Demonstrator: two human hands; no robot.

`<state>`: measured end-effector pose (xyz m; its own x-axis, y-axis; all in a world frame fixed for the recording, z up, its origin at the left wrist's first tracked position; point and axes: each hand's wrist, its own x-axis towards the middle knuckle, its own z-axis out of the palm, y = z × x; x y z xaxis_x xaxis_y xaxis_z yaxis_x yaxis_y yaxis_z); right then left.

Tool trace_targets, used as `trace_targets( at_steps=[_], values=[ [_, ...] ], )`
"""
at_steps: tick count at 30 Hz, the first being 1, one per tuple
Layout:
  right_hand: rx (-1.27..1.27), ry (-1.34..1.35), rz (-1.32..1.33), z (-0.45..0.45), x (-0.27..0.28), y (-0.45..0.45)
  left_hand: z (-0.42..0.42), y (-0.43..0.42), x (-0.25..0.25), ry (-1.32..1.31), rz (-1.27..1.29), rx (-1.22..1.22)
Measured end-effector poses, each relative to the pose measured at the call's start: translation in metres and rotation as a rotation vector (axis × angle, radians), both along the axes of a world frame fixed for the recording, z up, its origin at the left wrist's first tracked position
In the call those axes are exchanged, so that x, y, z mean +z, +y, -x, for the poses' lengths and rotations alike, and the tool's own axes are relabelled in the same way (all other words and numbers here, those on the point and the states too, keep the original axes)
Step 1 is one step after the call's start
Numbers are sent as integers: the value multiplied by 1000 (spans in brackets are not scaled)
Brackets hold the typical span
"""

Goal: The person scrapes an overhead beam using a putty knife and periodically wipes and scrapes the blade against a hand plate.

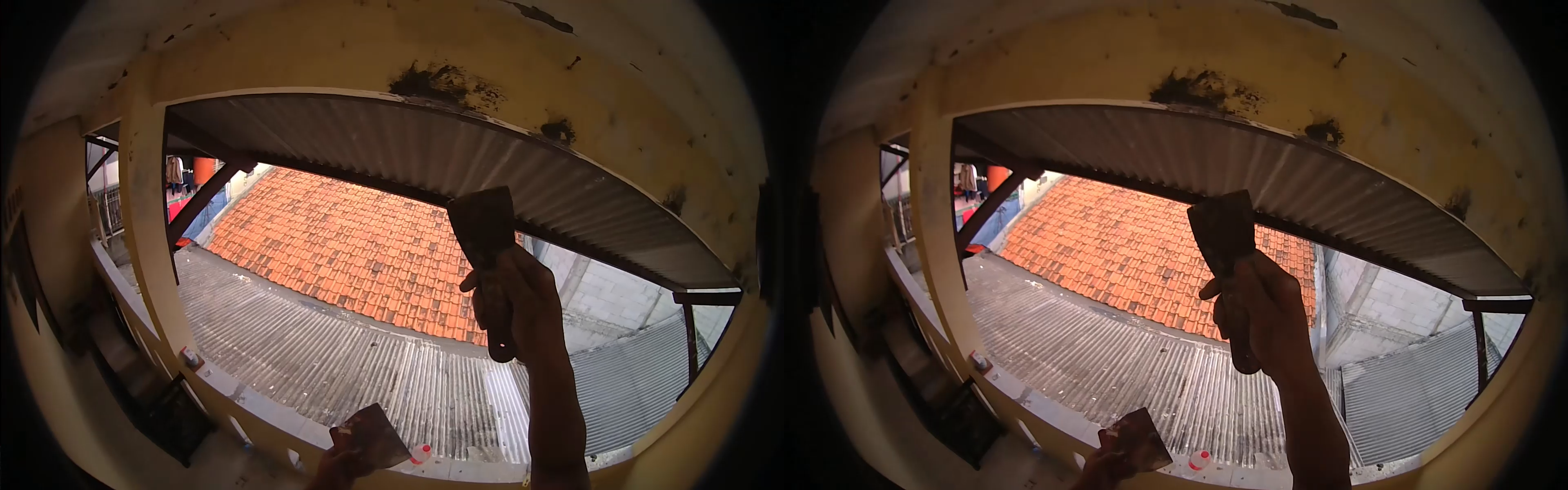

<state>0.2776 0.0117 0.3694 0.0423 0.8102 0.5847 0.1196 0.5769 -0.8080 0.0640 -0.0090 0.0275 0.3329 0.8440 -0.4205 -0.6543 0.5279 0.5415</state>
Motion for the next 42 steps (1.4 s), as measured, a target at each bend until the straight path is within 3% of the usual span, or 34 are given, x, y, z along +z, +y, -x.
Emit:
trace_targets(
  at_steps=[4,8,11,15,20,23,27,29,30,33,35,39,42],
  values=[
    [-200,-326,-108,-3,46,32,1,6,-14,-72,7,29],
    [-150,-266,5,-11,67,58,-2,12,-10,-73,73,79],
    [24,193,95,-23,62,90,1,21,-26,-81,76,67],
    [56,305,3,-12,52,142,1,27,-25,-45,128,112],
    [345,521,6,0,66,209,15,27,-5,71,73,154],
    [387,562,-46,8,81,228,31,31,-40,-2,35,171],
    [481,650,-46,6,100,243,51,40,-46,13,10,225],
    [745,753,33,1,106,248,56,43,-46,27,5,245],
    [748,747,30,-11,109,258,57,44,-46,30,1,252],
    [1197,702,138,-33,121,267,60,48,-46,36,-9,266],
    [988,831,-37,-15,123,226,60,49,-46,40,-16,276],
    [1112,733,-119,-66,140,251,59,47,-45,53,-31,291],
    [837,323,-354,-94,144,234,58,43,-41,62,-51,305]
  ],
)
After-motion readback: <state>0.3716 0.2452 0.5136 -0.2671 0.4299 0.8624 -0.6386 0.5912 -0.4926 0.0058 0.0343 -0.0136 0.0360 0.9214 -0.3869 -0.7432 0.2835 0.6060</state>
